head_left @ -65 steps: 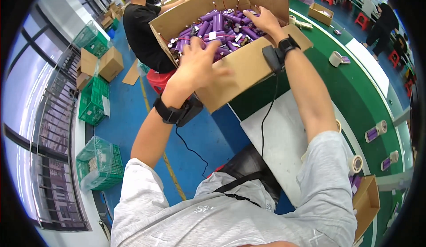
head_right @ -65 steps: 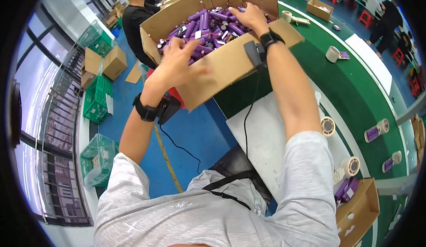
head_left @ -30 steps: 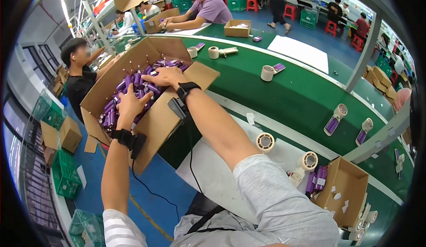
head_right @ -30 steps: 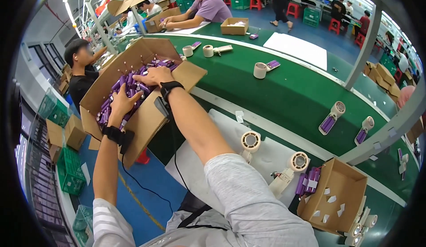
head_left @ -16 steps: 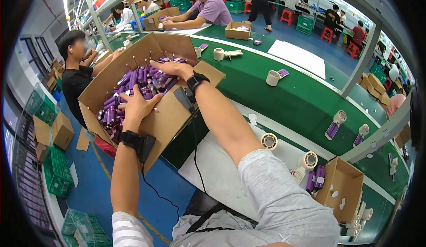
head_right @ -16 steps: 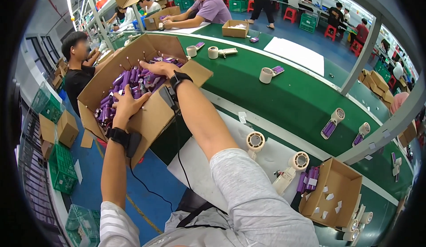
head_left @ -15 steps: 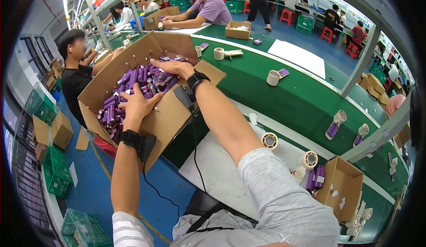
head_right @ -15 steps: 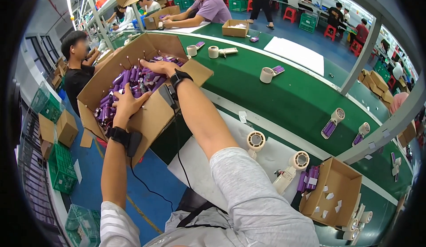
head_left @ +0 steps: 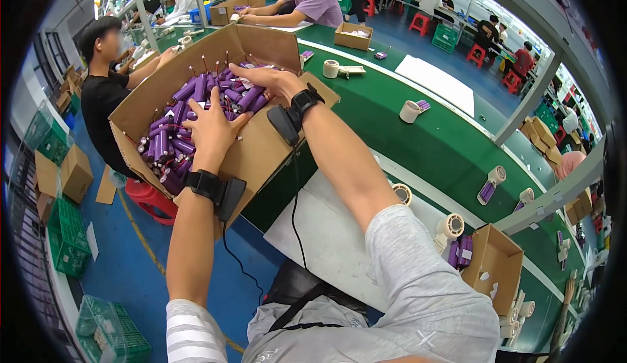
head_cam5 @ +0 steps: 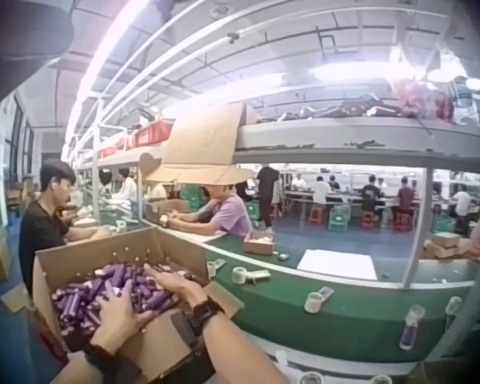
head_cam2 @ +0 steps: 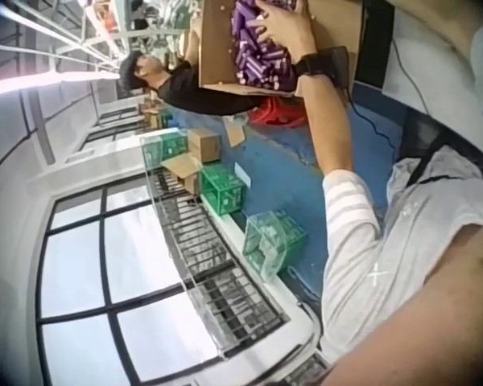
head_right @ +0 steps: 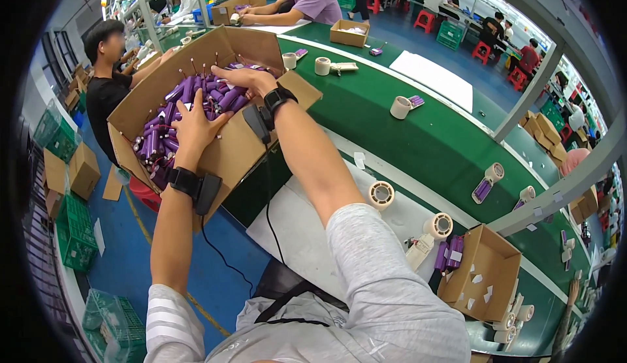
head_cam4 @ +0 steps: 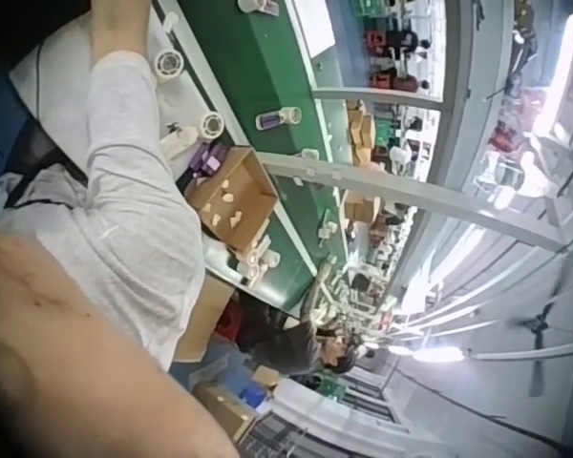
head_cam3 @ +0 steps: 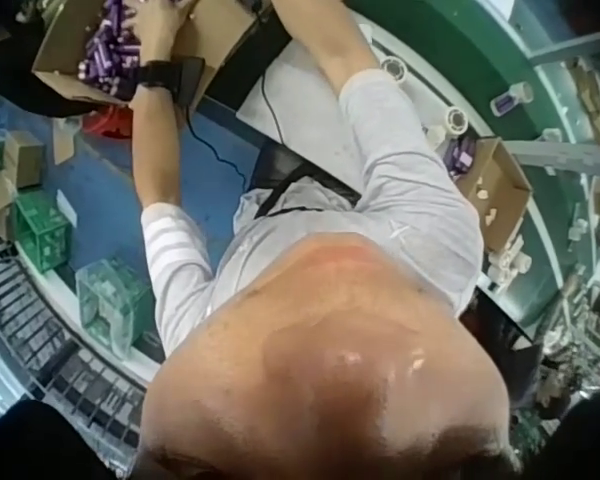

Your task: The person connects a battery pack to a circuit board inside a plastic fan housing, presses the battery into the compartment, and sets the assembly aside. They then reach into a box to gather more battery packs and repeat the process with another fan housing.

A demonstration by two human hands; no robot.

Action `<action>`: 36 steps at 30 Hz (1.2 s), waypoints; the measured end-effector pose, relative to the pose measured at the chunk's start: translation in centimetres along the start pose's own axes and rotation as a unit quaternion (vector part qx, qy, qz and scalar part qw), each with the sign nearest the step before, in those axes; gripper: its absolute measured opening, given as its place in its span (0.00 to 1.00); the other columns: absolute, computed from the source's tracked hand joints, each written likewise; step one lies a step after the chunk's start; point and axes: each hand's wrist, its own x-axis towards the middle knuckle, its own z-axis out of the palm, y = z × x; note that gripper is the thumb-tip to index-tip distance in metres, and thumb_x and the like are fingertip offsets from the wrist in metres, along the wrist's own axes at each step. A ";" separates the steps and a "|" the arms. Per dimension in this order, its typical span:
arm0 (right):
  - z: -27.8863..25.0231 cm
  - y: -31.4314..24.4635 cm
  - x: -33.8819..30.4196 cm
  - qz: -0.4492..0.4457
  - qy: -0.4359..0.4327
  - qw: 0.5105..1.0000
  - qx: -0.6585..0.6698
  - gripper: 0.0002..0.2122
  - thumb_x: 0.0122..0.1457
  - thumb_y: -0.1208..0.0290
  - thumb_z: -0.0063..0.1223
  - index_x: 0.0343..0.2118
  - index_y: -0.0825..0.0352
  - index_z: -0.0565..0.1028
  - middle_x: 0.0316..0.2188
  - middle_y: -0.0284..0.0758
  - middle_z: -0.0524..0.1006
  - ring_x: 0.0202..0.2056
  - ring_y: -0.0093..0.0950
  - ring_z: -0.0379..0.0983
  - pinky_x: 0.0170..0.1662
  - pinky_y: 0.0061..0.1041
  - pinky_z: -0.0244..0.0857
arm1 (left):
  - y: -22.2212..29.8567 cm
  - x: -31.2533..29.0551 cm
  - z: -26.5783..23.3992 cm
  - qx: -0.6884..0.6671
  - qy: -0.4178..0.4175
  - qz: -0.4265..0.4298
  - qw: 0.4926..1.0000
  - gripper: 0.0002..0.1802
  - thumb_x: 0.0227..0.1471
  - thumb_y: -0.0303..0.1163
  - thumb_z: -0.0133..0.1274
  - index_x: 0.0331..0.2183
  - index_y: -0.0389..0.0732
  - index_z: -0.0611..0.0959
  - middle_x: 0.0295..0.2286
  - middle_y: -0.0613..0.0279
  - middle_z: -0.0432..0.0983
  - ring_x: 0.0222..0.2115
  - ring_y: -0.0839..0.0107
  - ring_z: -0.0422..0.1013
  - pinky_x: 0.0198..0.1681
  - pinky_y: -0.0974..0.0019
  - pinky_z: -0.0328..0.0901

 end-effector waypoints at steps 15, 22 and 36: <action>0.8 0.2 0.3 -0.002 0.015 1.000 -0.019 0.29 0.57 0.36 0.44 0.49 0.57 0.71 0.43 0.29 0.76 0.37 0.21 0.74 0.41 0.26 0.68 | 0.7 -0.4 0.3 -0.034 0.010 -0.002 0.999 0.47 0.36 0.60 0.64 0.57 0.56 0.68 0.59 0.42 0.50 0.54 0.26 0.51 0.43 0.33 0.66; 0.9 0.3 0.4 0.009 0.039 0.998 0.057 0.25 0.59 0.40 0.45 0.44 0.59 0.72 0.36 0.27 0.77 0.30 0.18 0.73 0.32 0.21 0.69 | 0.0 -0.2 0.8 -0.074 0.018 -0.014 0.997 0.48 0.36 0.58 0.64 0.58 0.59 0.65 0.59 0.46 0.52 0.54 0.27 0.51 0.44 0.31 0.64; 3.8 -0.2 0.3 -0.047 0.098 0.993 -0.053 0.26 0.63 0.43 0.37 0.44 0.65 0.72 0.34 0.31 0.75 0.30 0.20 0.71 0.34 0.19 0.67 | -0.8 0.2 1.6 -0.130 0.066 0.073 0.987 0.51 0.35 0.58 0.65 0.60 0.61 0.62 0.55 0.55 0.63 0.49 0.33 0.59 0.43 0.37 0.66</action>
